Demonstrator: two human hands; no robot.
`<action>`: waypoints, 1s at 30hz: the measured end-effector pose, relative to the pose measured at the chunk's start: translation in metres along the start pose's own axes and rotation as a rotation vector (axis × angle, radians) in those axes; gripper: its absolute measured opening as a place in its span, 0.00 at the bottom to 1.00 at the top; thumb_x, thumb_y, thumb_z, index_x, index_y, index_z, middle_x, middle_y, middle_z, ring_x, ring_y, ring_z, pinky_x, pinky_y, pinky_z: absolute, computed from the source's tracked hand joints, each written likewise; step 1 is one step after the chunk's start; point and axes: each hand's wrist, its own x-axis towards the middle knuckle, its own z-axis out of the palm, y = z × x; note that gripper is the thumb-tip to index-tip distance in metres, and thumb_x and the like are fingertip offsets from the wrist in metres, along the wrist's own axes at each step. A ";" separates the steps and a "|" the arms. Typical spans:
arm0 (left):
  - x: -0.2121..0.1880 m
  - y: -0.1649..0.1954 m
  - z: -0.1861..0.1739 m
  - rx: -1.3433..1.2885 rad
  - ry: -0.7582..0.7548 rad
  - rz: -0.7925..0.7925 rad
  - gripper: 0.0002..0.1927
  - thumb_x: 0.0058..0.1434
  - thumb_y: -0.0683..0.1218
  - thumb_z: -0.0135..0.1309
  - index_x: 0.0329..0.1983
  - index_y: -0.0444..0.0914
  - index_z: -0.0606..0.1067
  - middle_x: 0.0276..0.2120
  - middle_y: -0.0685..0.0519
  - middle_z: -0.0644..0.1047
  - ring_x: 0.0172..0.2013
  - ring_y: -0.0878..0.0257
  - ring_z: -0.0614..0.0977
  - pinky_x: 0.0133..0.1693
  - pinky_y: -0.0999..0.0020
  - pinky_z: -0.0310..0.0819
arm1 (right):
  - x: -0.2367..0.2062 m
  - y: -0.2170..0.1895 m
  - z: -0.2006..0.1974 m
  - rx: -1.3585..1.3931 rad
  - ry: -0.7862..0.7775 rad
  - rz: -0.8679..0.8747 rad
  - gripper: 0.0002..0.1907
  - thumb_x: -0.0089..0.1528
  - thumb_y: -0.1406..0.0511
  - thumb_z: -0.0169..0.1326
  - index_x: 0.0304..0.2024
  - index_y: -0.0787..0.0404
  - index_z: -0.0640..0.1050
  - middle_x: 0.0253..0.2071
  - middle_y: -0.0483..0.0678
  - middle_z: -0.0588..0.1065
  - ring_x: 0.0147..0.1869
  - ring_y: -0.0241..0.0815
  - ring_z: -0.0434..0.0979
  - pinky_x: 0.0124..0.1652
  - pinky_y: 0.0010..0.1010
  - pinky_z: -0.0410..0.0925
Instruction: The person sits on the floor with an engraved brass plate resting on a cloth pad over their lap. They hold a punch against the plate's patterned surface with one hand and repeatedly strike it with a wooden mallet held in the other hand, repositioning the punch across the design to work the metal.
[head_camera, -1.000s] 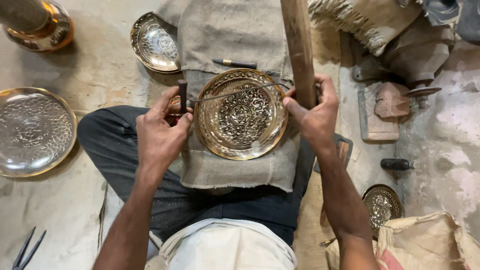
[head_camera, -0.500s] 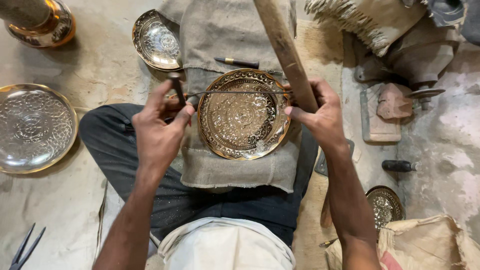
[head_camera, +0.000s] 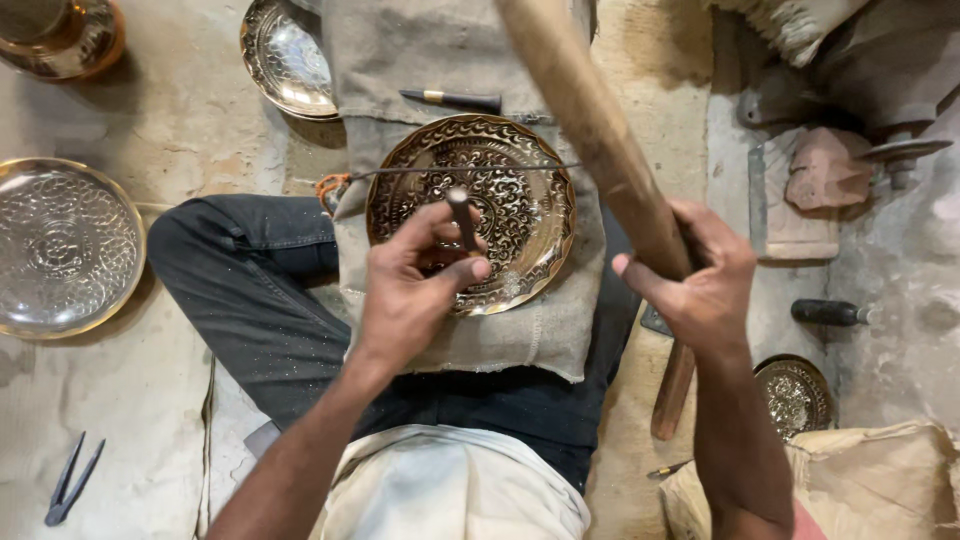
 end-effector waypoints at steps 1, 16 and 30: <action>0.001 -0.001 0.004 0.056 -0.007 -0.013 0.21 0.60 0.37 0.64 0.58 0.37 0.76 0.39 0.50 0.84 0.40 0.67 0.85 0.45 0.71 0.82 | -0.003 -0.002 -0.003 -0.050 -0.011 -0.022 0.26 0.54 0.73 0.69 0.55 0.67 0.78 0.42 0.46 0.78 0.43 0.33 0.76 0.45 0.24 0.71; 0.006 -0.007 0.008 0.424 -0.093 0.184 0.31 0.60 0.34 0.60 0.67 0.38 0.69 0.37 0.45 0.82 0.36 0.60 0.87 0.38 0.66 0.84 | 0.005 -0.020 -0.029 -0.131 -0.231 -0.170 0.36 0.53 0.63 0.72 0.62 0.62 0.74 0.48 0.53 0.82 0.44 0.35 0.83 0.42 0.24 0.75; 0.005 -0.007 0.009 0.364 -0.114 0.176 0.33 0.59 0.28 0.53 0.68 0.38 0.67 0.42 0.45 0.81 0.40 0.61 0.87 0.42 0.69 0.87 | 0.033 -0.033 -0.042 0.027 -0.377 -0.141 0.25 0.69 0.61 0.59 0.68 0.55 0.69 0.30 0.43 0.75 0.27 0.31 0.71 0.27 0.23 0.67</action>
